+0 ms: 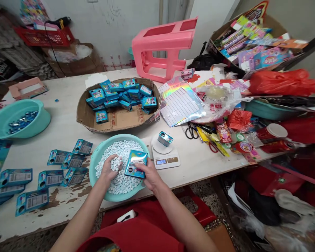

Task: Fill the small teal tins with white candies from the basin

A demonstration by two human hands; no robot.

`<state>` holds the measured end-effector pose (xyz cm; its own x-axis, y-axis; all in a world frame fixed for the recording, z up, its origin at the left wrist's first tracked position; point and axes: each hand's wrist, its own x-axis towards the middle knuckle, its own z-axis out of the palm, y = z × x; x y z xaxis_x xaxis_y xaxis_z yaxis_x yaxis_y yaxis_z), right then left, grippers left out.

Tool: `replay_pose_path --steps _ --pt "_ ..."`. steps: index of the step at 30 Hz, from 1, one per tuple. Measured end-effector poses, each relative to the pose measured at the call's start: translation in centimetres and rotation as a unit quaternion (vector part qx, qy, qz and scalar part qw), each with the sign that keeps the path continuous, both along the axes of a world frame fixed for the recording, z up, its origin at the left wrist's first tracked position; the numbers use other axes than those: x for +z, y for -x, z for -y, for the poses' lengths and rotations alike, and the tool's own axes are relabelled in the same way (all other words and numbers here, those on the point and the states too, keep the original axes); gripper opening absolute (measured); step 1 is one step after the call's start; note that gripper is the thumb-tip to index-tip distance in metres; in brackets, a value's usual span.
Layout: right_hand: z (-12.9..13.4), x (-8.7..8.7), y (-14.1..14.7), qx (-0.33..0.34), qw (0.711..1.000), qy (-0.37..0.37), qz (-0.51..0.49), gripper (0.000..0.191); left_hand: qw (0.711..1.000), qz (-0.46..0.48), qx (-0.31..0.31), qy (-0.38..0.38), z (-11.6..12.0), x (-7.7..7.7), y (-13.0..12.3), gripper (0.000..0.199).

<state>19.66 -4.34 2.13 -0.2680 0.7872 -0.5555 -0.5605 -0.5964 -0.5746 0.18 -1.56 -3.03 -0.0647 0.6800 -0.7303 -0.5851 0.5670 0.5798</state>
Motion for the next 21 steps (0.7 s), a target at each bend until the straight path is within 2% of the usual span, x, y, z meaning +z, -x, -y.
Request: replay_pose_path --steps 2,5,8,12,14,16,18,21 --pt "0.5 0.3 0.3 0.043 0.999 0.014 -0.008 0.064 0.998 0.048 0.033 0.022 0.0 -0.2 -0.2 0.022" --pt "1.3 0.6 0.3 0.048 0.999 0.019 0.003 0.077 0.995 0.07 0.058 0.03 -0.1 -0.1 -0.3 0.022" --pt "2.2 1.2 -1.2 0.037 0.999 -0.011 0.015 0.072 0.994 0.098 0.051 0.026 0.0 0.1 -0.1 0.02" --pt "4.0 1.4 -6.7 -0.04 0.997 0.005 0.072 0.059 0.993 0.105 0.042 0.022 0.1 0.7 -0.1 0.018" --pt "5.1 0.3 -9.8 -0.065 0.989 0.06 0.115 0.055 0.995 0.094 0.041 0.022 0.1 0.8 -0.3 0.018" --pt "6.1 -1.7 -12.1 -0.083 0.974 0.137 0.16 0.046 0.996 0.08 0.043 0.022 0.0 0.9 -0.5 0.019" --pt "6.6 -3.9 -13.3 -0.093 0.96 0.184 0.188 0.034 0.996 0.073 0.045 0.022 -0.2 0.8 -0.8 0.021" --pt "6.6 -6.6 -13.3 -0.091 0.957 0.195 0.193 0.026 0.996 0.075 0.037 0.019 -0.6 0.8 -1.2 0.019"
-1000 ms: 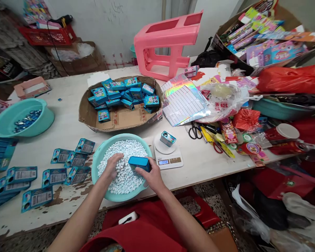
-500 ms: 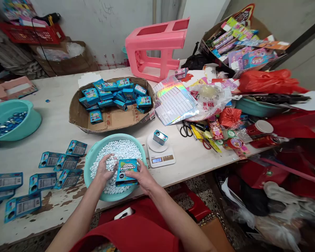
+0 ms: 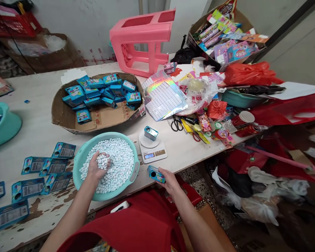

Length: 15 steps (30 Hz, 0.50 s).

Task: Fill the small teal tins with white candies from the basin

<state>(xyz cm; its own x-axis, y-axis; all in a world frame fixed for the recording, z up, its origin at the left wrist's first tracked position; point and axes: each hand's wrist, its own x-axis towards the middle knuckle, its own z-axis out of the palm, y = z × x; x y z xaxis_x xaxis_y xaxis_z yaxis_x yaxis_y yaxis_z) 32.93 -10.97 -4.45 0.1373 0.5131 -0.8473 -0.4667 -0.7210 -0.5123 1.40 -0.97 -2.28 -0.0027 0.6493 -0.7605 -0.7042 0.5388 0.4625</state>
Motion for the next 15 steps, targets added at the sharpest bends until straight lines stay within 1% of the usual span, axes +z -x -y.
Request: replay_pose_path --steps 1,3,5,6,7,8,9,10,11,12,13,14,15 --pt "-0.1 -0.4 0.2 0.004 1.0 -0.003 -0.003 0.027 1.0 0.004 -0.003 -0.002 -0.1 0.0 -0.1 0.018" --pt "-0.2 -0.7 0.6 0.017 1.0 -0.011 -0.009 0.034 1.0 0.017 -0.003 -0.005 -0.3 0.1 -0.2 0.016" --pt "0.0 -0.4 0.8 0.03 0.999 -0.015 -0.014 0.05 0.999 0.031 0.007 -0.001 -0.2 0.2 -0.3 0.014" --pt "0.2 -0.3 0.8 0.048 0.999 -0.022 0.002 0.061 0.999 0.036 0.015 0.004 -0.2 0.2 -0.3 0.013" --pt "0.5 -0.2 0.8 0.075 0.996 -0.039 0.043 0.072 0.999 0.04 0.023 0.01 -0.1 0.2 -0.3 0.012" --pt "0.7 -0.3 0.8 0.106 0.986 -0.065 0.108 0.08 0.998 0.044 0.029 0.015 0.0 0.3 -0.3 0.012" --pt "0.9 -0.5 0.7 0.139 0.967 -0.101 0.19 0.081 0.998 0.051 0.033 0.015 0.0 0.3 -0.3 0.011" --pt "1.1 -0.7 0.7 0.169 0.936 -0.142 0.274 0.075 0.997 0.061 0.036 0.008 0.1 0.3 -0.3 0.011" --pt "1.2 -1.0 0.7 0.19 0.902 -0.182 0.344 0.063 0.997 0.072 0.04 -0.005 0.1 0.3 -0.3 0.011" --pt "1.2 -1.1 0.7 0.201 0.874 -0.215 0.387 0.051 0.995 0.08 0.048 -0.02 0.1 0.2 -0.3 0.011" --pt "1.3 -1.1 0.7 0.207 0.858 -0.24 0.405 0.041 0.995 0.081 0.058 -0.031 0.0 0.1 -0.4 0.011" --pt "1.2 -0.9 0.7 0.208 0.853 -0.256 0.405 0.036 0.994 0.077 0.068 -0.032 -0.1 -0.1 -0.5 0.011" --pt "1.1 -0.4 0.7 0.203 0.857 -0.262 0.395 0.035 0.994 0.07 0.076 -0.023 -0.3 -0.3 -0.6 0.011"
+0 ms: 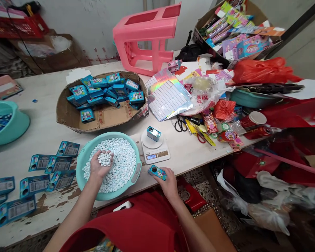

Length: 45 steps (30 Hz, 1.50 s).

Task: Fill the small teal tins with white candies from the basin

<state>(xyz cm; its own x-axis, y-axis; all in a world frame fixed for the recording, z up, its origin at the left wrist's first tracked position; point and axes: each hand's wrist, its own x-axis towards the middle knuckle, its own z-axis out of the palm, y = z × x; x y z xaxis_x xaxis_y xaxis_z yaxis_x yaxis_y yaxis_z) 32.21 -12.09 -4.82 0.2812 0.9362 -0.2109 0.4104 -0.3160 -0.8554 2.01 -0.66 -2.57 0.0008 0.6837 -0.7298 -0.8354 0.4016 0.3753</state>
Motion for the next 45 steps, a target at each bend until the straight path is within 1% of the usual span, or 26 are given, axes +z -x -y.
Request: replay_pose_path --steps 1,3,5,6,8,10,12,13,15,18,21,23,27,31,38,42,45 --pt "-0.2 0.8 0.0 -0.006 1.0 0.002 -0.016 0.038 1.0 -0.002 0.0 0.014 -0.2 -0.2 -0.1 0.011" --pt "-0.9 3.0 0.3 -0.027 0.999 -0.001 -0.044 0.042 0.999 0.012 -0.015 0.03 -0.4 -0.4 -0.4 0.01" --pt "-2.1 5.6 1.1 -0.026 0.997 -0.039 -0.061 0.043 0.999 0.031 -0.028 0.013 -0.6 0.1 -0.7 0.011" --pt "-3.0 6.8 1.8 -0.011 0.995 -0.072 -0.068 0.042 0.999 0.036 -0.029 -0.001 -0.7 0.7 -0.8 0.012" --pt "-4.8 8.4 3.7 0.043 0.988 -0.126 -0.073 0.038 0.999 0.038 -0.025 -0.026 -0.7 2.6 -1.3 0.013" --pt "-6.6 9.1 6.1 0.107 0.981 -0.154 -0.053 0.035 0.998 0.028 -0.021 -0.058 -0.8 5.0 -1.8 0.015" --pt "-7.9 8.8 8.5 0.163 0.973 -0.165 -0.02 0.034 0.995 -0.005 -0.013 -0.094 -0.9 7.2 -2.4 0.018" --pt "-8.4 8.4 9.6 0.184 0.969 -0.167 -0.005 0.034 0.993 -0.033 -0.004 -0.111 -1.0 7.9 -2.7 0.021" --pt "-9.0 7.6 11.4 0.21 0.964 -0.165 0.017 0.033 0.986 -0.091 0.017 -0.137 -1.1 8.7 -3.2 0.024" --pt "-9.1 6.8 12.8 0.218 0.963 -0.154 0.032 0.033 0.977 -0.144 0.035 -0.155 -1.2 8.2 -3.5 0.025" --pt "-9.1 6.7 13.3 0.224 0.961 -0.156 0.033 0.032 0.971 -0.159 0.051 -0.173 -1.0 7.4 -3.5 0.023" --pt "-9.2 6.7 13.4 0.227 0.96 -0.161 0.031 0.032 0.963 -0.182 0.063 -0.19 -0.9 7.2 -3.5 0.021" --pt "-9.5 6.7 13.7 0.22 0.961 -0.166 0.032 0.032 0.948 -0.238 0.065 -0.202 -0.9 7.5 -3.7 0.022" --pt "-9.6 6.9 13.8 0.227 0.959 -0.166 0.036 0.032 0.939 -0.272 0.055 -0.202 -1.1 7.9 -3.8 0.025" --pt "-9.6 7.1 13.8 0.212 0.964 -0.157 0.013 0.032 0.941 -0.268 0.065 -0.199 -1.0 8.2 -4.0 0.022" --pt "-9.5 7.1 13.8 0.207 0.966 -0.153 0.0 0.031 0.94 -0.28 0.054 -0.189 -0.9 8.4 -4.3 0.025" --pt "-9.4 7.1 13.7 0.205 0.967 -0.15 -0.004 0.032 0.941 -0.274 0.061 -0.19 -0.9 8.4 -4.4 0.027"
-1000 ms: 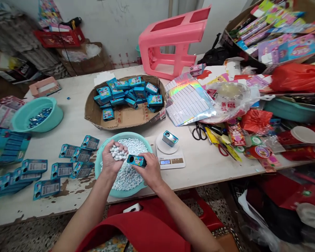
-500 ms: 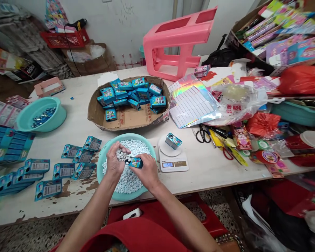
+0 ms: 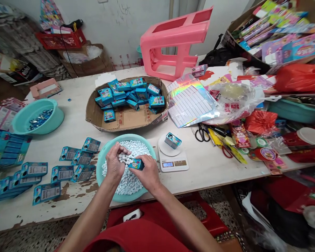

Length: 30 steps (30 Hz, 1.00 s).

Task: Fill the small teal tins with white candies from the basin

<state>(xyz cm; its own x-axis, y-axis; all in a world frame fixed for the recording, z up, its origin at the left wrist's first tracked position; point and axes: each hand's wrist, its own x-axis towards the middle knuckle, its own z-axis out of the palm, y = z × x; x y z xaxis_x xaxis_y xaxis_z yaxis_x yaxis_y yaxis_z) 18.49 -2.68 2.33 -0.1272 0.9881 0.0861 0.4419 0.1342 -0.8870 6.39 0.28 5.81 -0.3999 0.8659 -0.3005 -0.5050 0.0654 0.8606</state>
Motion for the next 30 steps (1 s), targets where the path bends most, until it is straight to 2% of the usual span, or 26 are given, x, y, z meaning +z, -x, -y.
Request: replay_pose_path --steps 7,13,15,17,20,23,26,29,30 --pt "-0.1 0.0 -0.2 0.005 1.0 0.006 0.013 0.031 1.0 0.002 0.0 0.003 0.1 -0.7 0.0 0.025" --pt "-0.6 -0.6 0.1 0.001 1.0 0.021 0.003 0.03 0.999 0.005 -0.043 -0.001 0.4 -0.5 -0.7 0.034" --pt "-0.7 -0.6 0.0 -0.001 0.999 0.035 -0.013 0.031 0.998 0.015 -0.052 -0.012 0.3 -0.4 -0.3 0.033" --pt "-0.5 -0.3 -0.4 -0.005 0.998 0.051 -0.044 0.031 0.999 0.007 -0.03 -0.014 0.2 -0.8 0.9 0.03" --pt "0.0 0.3 -1.6 -0.013 0.993 0.063 -0.095 0.034 0.995 -0.09 -0.002 0.035 0.5 -3.2 4.0 0.023" --pt "0.4 0.5 -2.6 -0.028 0.99 0.082 -0.112 0.035 0.963 -0.239 -0.044 0.117 1.8 -6.6 6.3 0.013" --pt "0.3 0.2 -2.8 -0.036 0.989 0.089 -0.113 0.035 0.923 -0.34 -0.085 0.16 2.8 -9.4 5.9 0.018" --pt "-0.1 -0.1 -2.5 -0.05 0.989 0.078 -0.113 0.037 0.893 -0.382 -0.115 0.21 2.7 -10.7 4.0 0.023" --pt "-0.2 -0.2 -2.3 -0.056 0.989 0.078 -0.111 0.037 0.894 -0.374 -0.116 0.218 2.3 -10.9 3.5 0.023"
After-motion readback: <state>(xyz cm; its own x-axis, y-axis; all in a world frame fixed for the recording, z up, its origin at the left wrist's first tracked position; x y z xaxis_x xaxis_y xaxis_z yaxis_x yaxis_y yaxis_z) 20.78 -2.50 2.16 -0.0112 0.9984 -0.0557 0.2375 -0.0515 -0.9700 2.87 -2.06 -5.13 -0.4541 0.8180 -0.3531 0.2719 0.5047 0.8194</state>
